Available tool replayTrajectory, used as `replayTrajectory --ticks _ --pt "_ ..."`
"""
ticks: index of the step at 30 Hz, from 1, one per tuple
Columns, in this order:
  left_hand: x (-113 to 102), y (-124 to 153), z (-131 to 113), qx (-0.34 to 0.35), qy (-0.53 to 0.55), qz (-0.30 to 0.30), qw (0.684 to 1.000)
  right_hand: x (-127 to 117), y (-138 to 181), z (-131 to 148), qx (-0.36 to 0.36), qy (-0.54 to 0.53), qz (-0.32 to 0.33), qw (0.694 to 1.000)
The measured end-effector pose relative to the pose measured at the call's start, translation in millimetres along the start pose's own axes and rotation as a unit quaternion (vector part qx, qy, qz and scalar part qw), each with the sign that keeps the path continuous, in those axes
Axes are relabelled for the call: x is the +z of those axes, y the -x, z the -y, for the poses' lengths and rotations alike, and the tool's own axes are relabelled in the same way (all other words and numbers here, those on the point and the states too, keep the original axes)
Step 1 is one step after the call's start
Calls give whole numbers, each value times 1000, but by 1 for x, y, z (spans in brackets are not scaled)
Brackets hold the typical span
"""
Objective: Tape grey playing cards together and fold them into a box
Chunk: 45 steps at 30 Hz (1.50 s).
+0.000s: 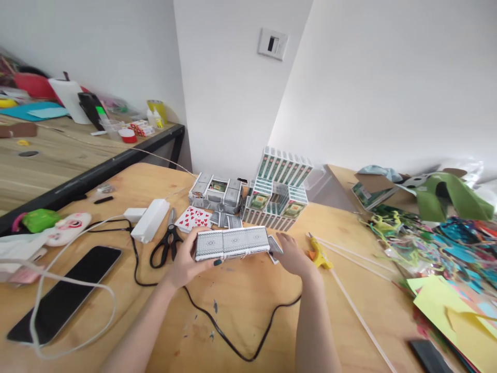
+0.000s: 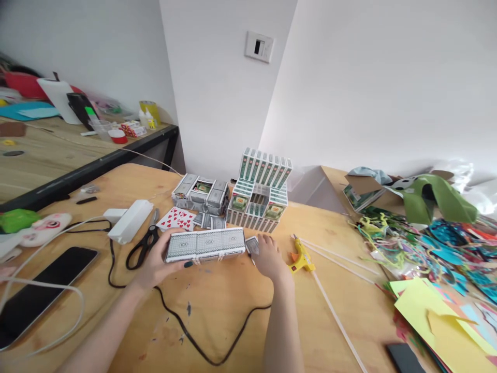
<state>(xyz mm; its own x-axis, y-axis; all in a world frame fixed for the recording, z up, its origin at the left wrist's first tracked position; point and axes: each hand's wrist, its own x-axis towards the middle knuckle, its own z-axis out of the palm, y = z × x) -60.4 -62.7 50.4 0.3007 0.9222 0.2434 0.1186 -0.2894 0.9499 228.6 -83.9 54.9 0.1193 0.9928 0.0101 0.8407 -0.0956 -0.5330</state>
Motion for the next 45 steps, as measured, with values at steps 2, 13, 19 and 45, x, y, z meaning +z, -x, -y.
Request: replayTrajectory --ticks 2,13,19,45 --pt "-7 -5 -4 2 -35 26 999 -12 5 17 -47 -77 -48 995" --pt "-4 -33 -57 150 -409 106 894 -2 8 74 -220 -59 -6 974" --pt "28 -48 -69 168 -445 163 864 -5 8 72 -229 -58 1 972" --pt "33 -47 -62 177 -536 168 808 -2 7 68 -234 28 -10 972"
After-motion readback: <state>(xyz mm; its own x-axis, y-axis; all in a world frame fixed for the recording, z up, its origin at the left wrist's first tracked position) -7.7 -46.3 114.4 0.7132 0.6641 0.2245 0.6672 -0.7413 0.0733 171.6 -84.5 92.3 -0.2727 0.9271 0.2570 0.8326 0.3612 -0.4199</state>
